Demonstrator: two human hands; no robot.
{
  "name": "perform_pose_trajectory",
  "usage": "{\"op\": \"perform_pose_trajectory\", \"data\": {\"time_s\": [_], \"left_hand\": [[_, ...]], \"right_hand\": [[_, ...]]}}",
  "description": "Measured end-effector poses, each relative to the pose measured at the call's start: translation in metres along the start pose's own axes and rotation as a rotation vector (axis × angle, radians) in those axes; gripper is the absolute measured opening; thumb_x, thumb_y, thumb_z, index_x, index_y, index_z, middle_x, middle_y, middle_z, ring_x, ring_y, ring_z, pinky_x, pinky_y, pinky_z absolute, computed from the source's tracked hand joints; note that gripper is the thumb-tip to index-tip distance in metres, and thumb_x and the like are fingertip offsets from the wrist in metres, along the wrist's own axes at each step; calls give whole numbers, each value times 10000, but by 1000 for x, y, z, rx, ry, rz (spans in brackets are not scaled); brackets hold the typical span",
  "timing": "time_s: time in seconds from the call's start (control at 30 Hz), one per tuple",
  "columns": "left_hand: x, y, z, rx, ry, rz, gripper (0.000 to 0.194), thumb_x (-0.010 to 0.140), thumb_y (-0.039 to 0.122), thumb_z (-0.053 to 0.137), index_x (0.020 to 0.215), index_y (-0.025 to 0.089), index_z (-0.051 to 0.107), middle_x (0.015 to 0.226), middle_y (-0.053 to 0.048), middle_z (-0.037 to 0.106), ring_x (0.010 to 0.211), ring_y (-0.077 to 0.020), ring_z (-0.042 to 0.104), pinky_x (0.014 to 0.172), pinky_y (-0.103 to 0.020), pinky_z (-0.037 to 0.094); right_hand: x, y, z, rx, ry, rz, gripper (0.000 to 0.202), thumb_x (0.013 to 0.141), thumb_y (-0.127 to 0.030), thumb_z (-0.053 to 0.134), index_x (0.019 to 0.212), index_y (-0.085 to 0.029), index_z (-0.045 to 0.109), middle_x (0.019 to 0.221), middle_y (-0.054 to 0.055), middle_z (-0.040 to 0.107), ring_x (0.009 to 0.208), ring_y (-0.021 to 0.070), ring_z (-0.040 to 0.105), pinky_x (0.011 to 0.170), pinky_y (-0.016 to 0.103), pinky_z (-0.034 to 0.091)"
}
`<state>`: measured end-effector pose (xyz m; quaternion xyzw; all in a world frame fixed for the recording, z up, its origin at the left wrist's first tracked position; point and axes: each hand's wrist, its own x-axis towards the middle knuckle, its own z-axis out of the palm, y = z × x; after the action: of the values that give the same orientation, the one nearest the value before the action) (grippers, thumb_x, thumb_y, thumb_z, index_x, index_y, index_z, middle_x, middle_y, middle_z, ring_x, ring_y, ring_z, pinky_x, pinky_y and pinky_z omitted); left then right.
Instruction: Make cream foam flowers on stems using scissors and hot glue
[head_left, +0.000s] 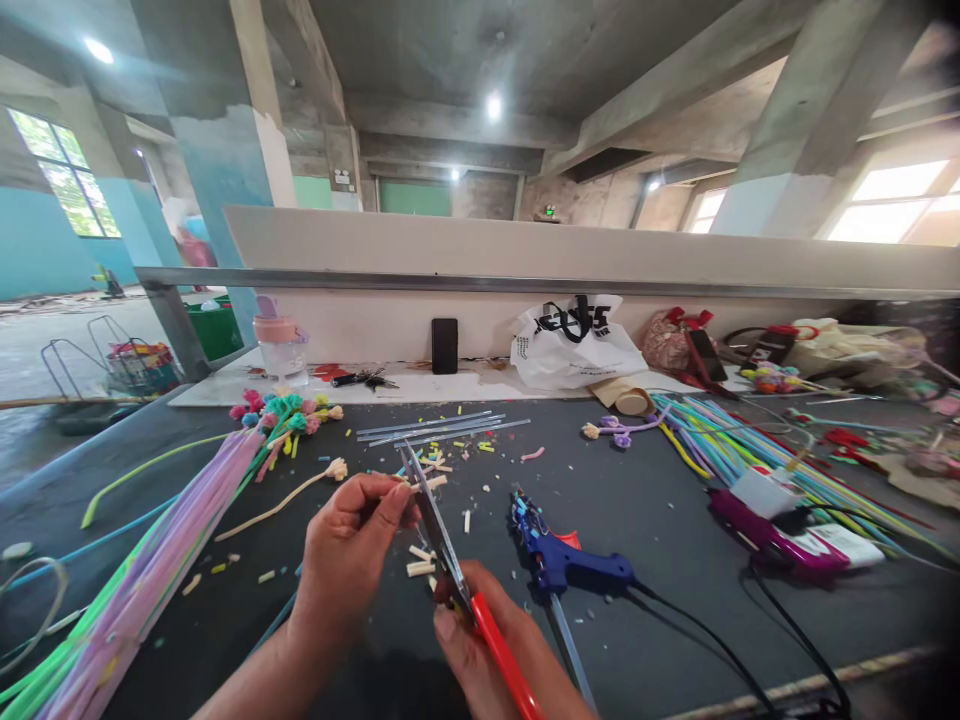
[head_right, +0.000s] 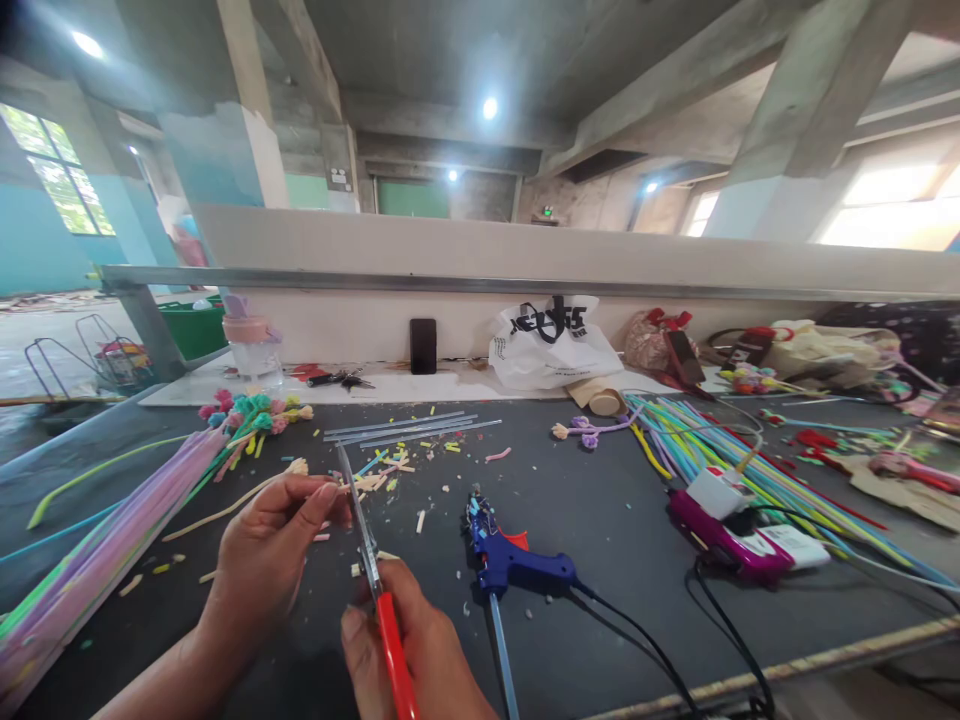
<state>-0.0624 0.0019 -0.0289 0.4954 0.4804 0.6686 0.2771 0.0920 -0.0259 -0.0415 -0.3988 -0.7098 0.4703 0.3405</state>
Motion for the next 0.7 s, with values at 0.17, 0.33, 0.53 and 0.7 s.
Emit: {"op": "perform_pose_trajectory", "data": {"time_s": [0.17, 0.33, 0.53, 0.7], "left_hand": [[0, 2, -1, 3, 1, -16, 199, 795, 359, 566, 770, 168, 618, 636, -5, 658, 598, -124, 612, 558, -207, 480], [1, 1, -2, 14, 37, -33, 196, 770, 364, 592, 768, 169, 573, 673, -14, 665, 605, -137, 626, 560, -227, 482], [0, 5, -2, 63, 10, -47, 222, 787, 381, 558, 802, 161, 581, 640, -26, 670, 602, -148, 623, 545, -234, 478], [1, 4, 0, 32, 12, -60, 210, 781, 371, 575, 807, 162, 586, 625, -10, 662, 598, -138, 619, 557, -224, 467]], "right_hand": [[1, 4, 2, 32, 53, 8, 390, 802, -573, 451, 866, -194, 515, 678, -22, 447, 579, 103, 365, 535, 213, 337], [2, 11, 6, 95, 92, 7, 447, 784, -624, 449, 868, -194, 537, 669, -24, 439, 583, 104, 364, 547, 219, 332], [2, 11, 7, 204, 78, -15, 470, 777, -646, 451, 840, -184, 512, 656, -40, 352, 568, 91, 309, 518, 203, 300], [3, 11, 6, 234, 72, 5, 436, 781, -623, 474, 819, -189, 494, 656, -44, 329, 560, 91, 280, 508, 205, 282]]}}
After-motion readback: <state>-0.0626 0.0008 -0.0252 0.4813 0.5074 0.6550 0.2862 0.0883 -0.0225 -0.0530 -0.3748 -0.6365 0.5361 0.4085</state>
